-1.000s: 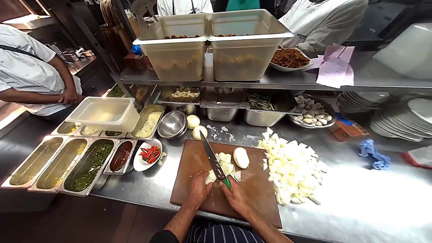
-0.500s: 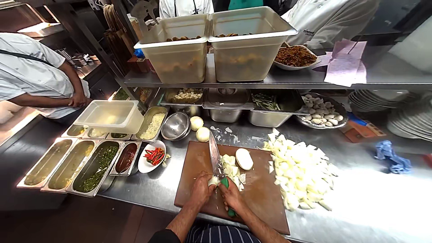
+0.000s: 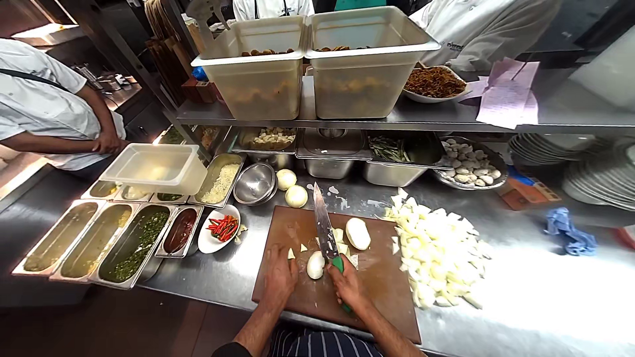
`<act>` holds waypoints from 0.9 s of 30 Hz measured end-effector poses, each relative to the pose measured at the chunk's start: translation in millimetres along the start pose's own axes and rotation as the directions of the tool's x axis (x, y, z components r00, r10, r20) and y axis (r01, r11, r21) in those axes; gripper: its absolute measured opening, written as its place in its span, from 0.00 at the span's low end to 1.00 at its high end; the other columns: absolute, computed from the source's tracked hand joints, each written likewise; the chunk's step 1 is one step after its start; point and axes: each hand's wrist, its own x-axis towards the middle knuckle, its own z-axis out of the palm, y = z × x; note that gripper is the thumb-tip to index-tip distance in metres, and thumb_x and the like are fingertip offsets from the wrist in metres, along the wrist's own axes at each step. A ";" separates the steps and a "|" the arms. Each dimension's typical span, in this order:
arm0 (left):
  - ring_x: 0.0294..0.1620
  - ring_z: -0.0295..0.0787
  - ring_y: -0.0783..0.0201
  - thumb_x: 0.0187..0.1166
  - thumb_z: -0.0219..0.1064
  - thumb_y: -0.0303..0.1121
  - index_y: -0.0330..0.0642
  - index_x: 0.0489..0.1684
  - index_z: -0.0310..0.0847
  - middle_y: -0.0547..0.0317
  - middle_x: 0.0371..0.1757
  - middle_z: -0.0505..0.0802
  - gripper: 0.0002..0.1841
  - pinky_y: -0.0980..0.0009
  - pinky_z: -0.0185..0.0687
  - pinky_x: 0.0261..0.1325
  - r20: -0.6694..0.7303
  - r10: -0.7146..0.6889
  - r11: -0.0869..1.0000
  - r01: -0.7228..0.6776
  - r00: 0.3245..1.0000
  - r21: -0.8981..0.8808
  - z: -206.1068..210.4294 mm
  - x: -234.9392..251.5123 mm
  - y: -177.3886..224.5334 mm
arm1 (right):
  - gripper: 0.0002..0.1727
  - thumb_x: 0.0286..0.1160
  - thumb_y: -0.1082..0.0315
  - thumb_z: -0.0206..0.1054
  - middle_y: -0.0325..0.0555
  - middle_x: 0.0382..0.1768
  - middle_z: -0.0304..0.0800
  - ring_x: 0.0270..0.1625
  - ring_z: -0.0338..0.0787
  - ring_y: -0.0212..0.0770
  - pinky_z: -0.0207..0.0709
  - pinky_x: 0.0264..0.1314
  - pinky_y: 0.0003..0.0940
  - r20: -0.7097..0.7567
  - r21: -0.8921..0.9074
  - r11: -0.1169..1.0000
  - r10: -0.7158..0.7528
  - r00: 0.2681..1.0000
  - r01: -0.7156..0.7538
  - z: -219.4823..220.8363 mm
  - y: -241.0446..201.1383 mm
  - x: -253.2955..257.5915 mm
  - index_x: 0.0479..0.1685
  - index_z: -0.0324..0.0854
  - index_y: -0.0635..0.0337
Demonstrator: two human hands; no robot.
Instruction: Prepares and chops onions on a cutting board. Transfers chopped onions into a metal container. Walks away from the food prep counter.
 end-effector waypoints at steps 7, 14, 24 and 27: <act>0.75 0.82 0.51 0.81 0.63 0.53 0.55 0.68 0.88 0.54 0.71 0.88 0.23 0.54 0.75 0.79 0.084 0.317 0.948 -0.319 0.945 0.013 53.1 -12.8 11.5 | 0.20 0.85 0.52 0.52 0.53 0.37 0.93 0.44 0.95 0.58 0.86 0.46 0.58 0.085 -0.777 0.623 -0.034 0.996 0.087 -22.9 -21.2 -48.3 0.65 0.75 0.53; 0.71 0.84 0.54 0.81 0.64 0.48 0.48 0.57 0.91 0.53 0.65 0.91 0.18 0.58 0.77 0.78 0.248 0.441 0.897 -0.432 0.863 -0.092 42.9 -9.8 24.6 | 0.23 0.85 0.57 0.52 0.57 0.45 0.93 0.52 0.95 0.60 0.86 0.53 0.59 0.081 -0.832 0.552 0.203 0.976 -0.046 -18.8 -25.8 -75.3 0.75 0.68 0.54; 0.77 0.82 0.56 0.83 0.63 0.42 0.45 0.61 0.89 0.53 0.74 0.88 0.17 0.59 0.73 0.82 0.288 0.463 0.886 -0.446 0.838 -0.125 41.6 -12.5 17.9 | 0.23 0.86 0.59 0.54 0.58 0.52 0.91 0.57 0.93 0.59 0.84 0.59 0.59 0.063 -0.687 0.722 0.170 0.984 -0.081 -8.2 -13.1 -52.0 0.75 0.69 0.56; 0.81 0.78 0.55 0.84 0.63 0.36 0.46 0.60 0.91 0.53 0.77 0.86 0.14 0.58 0.70 0.85 0.220 0.536 0.844 -0.519 0.815 -0.134 43.9 -13.4 1.4 | 0.25 0.85 0.57 0.57 0.61 0.54 0.90 0.59 0.91 0.60 0.82 0.63 0.60 0.088 -0.586 0.806 0.166 0.982 -0.084 -16.4 -12.2 -37.6 0.76 0.70 0.59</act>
